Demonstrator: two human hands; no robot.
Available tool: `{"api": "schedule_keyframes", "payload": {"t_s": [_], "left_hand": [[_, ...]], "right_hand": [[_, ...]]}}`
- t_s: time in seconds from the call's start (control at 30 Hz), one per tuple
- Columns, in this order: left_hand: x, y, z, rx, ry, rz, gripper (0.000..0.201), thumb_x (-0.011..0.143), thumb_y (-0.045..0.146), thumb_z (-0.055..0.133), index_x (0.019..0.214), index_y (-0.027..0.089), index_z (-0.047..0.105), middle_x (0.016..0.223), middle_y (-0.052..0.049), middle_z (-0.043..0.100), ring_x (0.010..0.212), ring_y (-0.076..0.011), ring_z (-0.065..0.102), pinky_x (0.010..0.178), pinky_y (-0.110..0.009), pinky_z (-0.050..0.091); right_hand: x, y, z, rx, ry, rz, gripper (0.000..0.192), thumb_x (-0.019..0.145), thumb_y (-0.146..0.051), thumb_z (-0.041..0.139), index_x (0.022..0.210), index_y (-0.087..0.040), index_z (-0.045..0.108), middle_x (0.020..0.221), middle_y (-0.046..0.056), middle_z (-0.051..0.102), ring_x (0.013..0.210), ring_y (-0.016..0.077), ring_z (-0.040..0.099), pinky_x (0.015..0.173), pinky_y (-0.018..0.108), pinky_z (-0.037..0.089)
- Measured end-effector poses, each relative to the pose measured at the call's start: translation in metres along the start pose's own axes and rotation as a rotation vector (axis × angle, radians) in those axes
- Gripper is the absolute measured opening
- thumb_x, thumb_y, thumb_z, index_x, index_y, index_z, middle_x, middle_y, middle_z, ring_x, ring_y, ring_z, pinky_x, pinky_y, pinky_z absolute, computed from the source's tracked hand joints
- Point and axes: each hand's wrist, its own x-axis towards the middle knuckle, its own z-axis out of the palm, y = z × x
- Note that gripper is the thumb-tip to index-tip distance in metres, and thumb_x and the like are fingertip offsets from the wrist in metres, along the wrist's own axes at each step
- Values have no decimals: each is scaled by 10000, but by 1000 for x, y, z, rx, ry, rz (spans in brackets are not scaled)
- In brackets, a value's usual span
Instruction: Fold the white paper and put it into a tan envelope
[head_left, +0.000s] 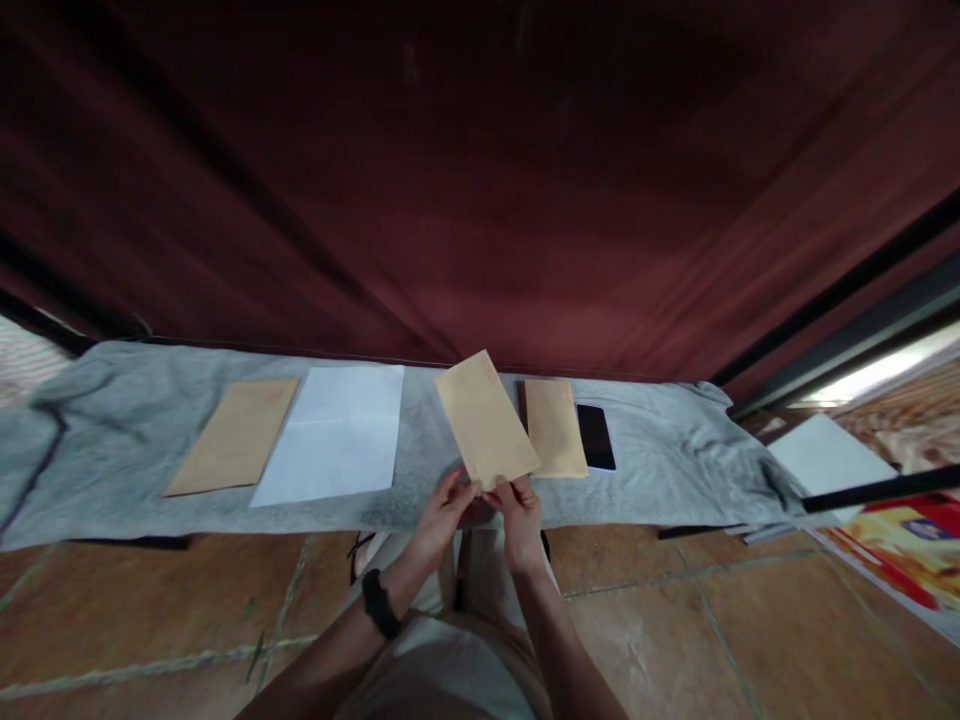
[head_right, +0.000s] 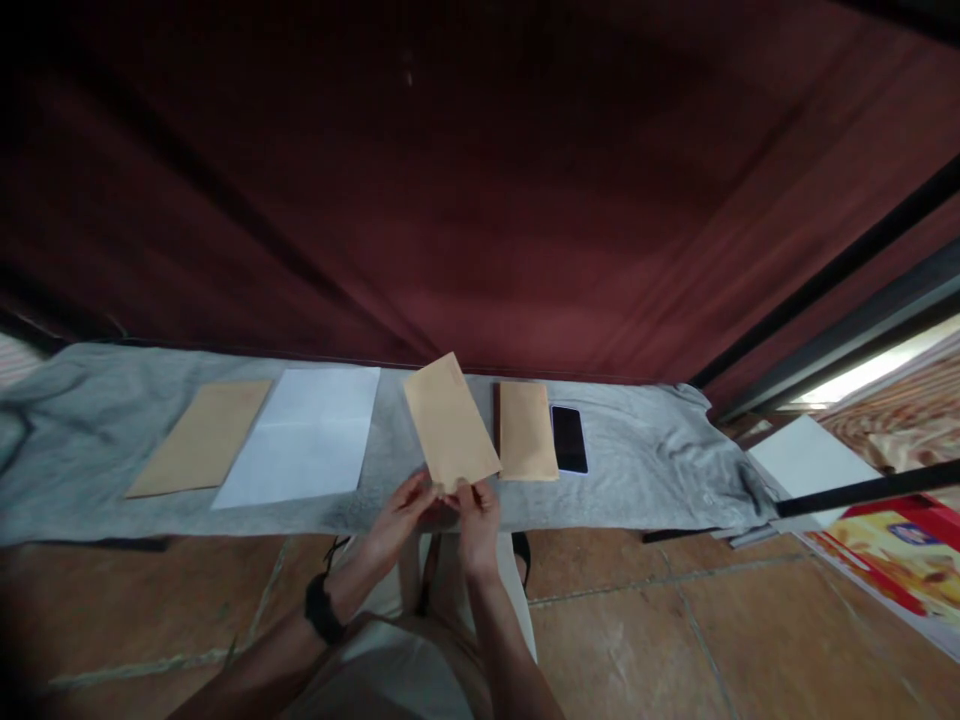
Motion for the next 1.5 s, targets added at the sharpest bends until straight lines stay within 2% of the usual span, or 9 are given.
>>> {"api": "schedule_keyframes", "payload": {"t_s": [0.1, 0.27, 0.47, 0.67, 0.8, 0.93, 1.07, 1.27, 1.5], "left_hand": [[0, -5, 2, -72, -27, 5, 530, 676, 503, 854, 1061, 160, 733, 992, -93, 777, 824, -212, 725, 791, -341, 588], [5, -5, -11, -79, 21, -88, 417, 585, 415, 897, 862, 131, 768, 813, -85, 766, 657, -171, 673, 655, -295, 550], [8, 8, -27, 26, 30, -86, 404, 554, 373, 882, 863, 135, 777, 717, -32, 719, 532, -94, 540, 507, -214, 407], [6, 8, -30, 31, 53, -63, 490, 549, 357, 879, 969, 133, 763, 773, -30, 729, 549, -94, 526, 502, -214, 398], [5, 4, -29, -15, 86, -83, 611, 611, 401, 893, 1135, 141, 717, 856, -57, 758, 628, -139, 632, 580, -245, 490], [3, 10, -24, -116, 125, -134, 593, 718, 512, 856, 1143, 139, 676, 982, -124, 774, 843, -222, 740, 750, -318, 578], [5, 17, -18, -280, 47, -140, 584, 777, 595, 791, 1144, 161, 658, 1069, -143, 769, 916, -240, 753, 813, -360, 601], [15, 5, -27, -224, 154, -109, 539, 595, 406, 946, 989, 167, 666, 817, -43, 764, 681, -174, 728, 677, -281, 584], [30, 5, -37, -130, 182, -202, 421, 715, 469, 863, 877, 152, 639, 726, -59, 741, 614, -184, 723, 566, -258, 557]], "right_hand": [[-7, 14, 6, 133, 9, 115, 253, 765, -415, 779, 869, -199, 701, 904, 31, 758, 768, 170, 705, 748, 313, 611], [-10, 31, 4, 138, -40, 188, 299, 744, -446, 798, 870, -204, 677, 876, 44, 760, 739, 186, 720, 715, 328, 622], [0, 34, -11, 144, 98, 262, 426, 648, -510, 857, 852, -208, 636, 772, 11, 722, 686, 179, 708, 660, 315, 618], [4, 29, -14, 166, 140, 302, 519, 520, -539, 925, 759, -190, 626, 675, -15, 677, 647, 170, 682, 641, 302, 599], [5, 11, -13, -14, 96, 93, 436, 713, -577, 817, 825, -171, 705, 736, 15, 691, 677, 174, 669, 667, 323, 602], [5, -7, -14, -472, -33, -384, 321, 984, -433, 571, 1107, -207, 762, 1047, 86, 721, 957, 213, 691, 868, 370, 596], [0, 2, -14, -919, -187, -719, 383, 1036, -221, 459, 1358, -260, 662, 1202, 109, 691, 1138, 223, 652, 991, 374, 561], [-6, 41, -28, -1136, -285, -754, 477, 972, -83, 465, 1375, -266, 642, 1231, 107, 682, 1146, 246, 652, 984, 398, 590], [0, 49, -49, -1052, -335, -728, 476, 975, -75, 445, 1359, -260, 655, 1288, 103, 672, 1225, 225, 635, 1048, 376, 570]]}}
